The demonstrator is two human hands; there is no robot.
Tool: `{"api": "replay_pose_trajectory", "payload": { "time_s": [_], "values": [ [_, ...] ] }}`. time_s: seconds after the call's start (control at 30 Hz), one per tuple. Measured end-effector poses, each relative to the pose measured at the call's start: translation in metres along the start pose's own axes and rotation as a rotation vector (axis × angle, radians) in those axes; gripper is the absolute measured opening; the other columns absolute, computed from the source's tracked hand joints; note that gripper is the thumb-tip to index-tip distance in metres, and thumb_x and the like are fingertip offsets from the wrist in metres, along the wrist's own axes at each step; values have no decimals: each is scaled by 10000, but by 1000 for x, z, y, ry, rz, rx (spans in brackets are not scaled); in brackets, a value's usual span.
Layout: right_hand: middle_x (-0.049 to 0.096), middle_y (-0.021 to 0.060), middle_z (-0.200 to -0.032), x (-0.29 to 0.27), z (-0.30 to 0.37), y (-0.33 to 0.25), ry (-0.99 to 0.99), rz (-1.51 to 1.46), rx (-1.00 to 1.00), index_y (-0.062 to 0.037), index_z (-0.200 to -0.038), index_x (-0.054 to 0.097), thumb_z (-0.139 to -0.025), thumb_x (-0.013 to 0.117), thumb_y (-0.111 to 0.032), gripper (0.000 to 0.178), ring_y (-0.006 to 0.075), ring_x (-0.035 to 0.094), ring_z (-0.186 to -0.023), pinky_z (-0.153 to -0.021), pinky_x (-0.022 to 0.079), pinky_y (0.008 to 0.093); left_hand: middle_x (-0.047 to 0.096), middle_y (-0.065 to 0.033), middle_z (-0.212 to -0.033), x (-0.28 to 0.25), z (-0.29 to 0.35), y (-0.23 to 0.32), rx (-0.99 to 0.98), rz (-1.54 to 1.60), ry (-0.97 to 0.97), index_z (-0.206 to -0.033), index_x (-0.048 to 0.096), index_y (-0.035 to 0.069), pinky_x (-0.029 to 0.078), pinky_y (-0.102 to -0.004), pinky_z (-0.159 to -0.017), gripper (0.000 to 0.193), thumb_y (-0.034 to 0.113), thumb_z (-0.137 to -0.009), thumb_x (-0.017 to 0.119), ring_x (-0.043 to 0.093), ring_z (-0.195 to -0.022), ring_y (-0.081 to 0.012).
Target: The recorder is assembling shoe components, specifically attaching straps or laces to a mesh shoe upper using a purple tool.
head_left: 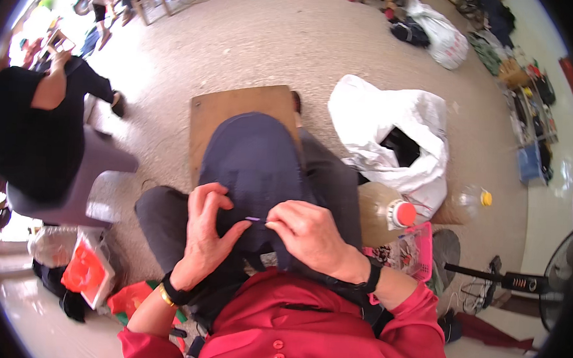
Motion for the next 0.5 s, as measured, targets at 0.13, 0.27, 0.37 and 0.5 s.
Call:
{"api": "replay_pose_trajectory", "payload": {
  "time_s": [0.13,0.27,0.37,0.5],
  "values": [
    [616,106,-915,-7,3,-2,42,-28,7,-14,-953,684,-876,754,-16,104,307,678,-845,-738,563,407,549,-166,-1245,-6,2,-1,-12,-13,17,-1000,559,41,485,-436,-1006,476,-24,-665,891,569,-1180,-363],
    [645,98,-904,-8,15,6,73,-8,17,-23,-954,699,-877,757,-25,96,304,682,-855,-754,567,402,544,-166,-1240,-2,3,-2,-50,-5,-3,-1001,550,35,470,-435,-1026,476,-25,-665,882,563,-1193,-361],
    [643,102,-902,-6,17,12,92,-48,10,-30,-944,683,-880,750,-40,93,309,674,-872,-767,561,407,522,-152,-1244,0,2,-1,-14,-31,-12,-1010,534,32,483,-388,-973,466,-72,-664,829,559,-1172,-319],
    [626,108,-891,0,13,9,113,-138,-20,-31,-928,656,-893,733,-55,88,319,657,-891,-793,549,423,530,-163,-1224,1,4,-2,-80,-17,-22,-1003,538,39,457,-429,-1028,483,-45,-657,863,554,-1178,-355]
  ]
}}
Point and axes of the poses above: each hand's wrist, its own z-axis away from the middle knuckle, its own x-axis out of the palm, y = z × x, the point moved 7 cm from there along -z, towards the middle knuckle
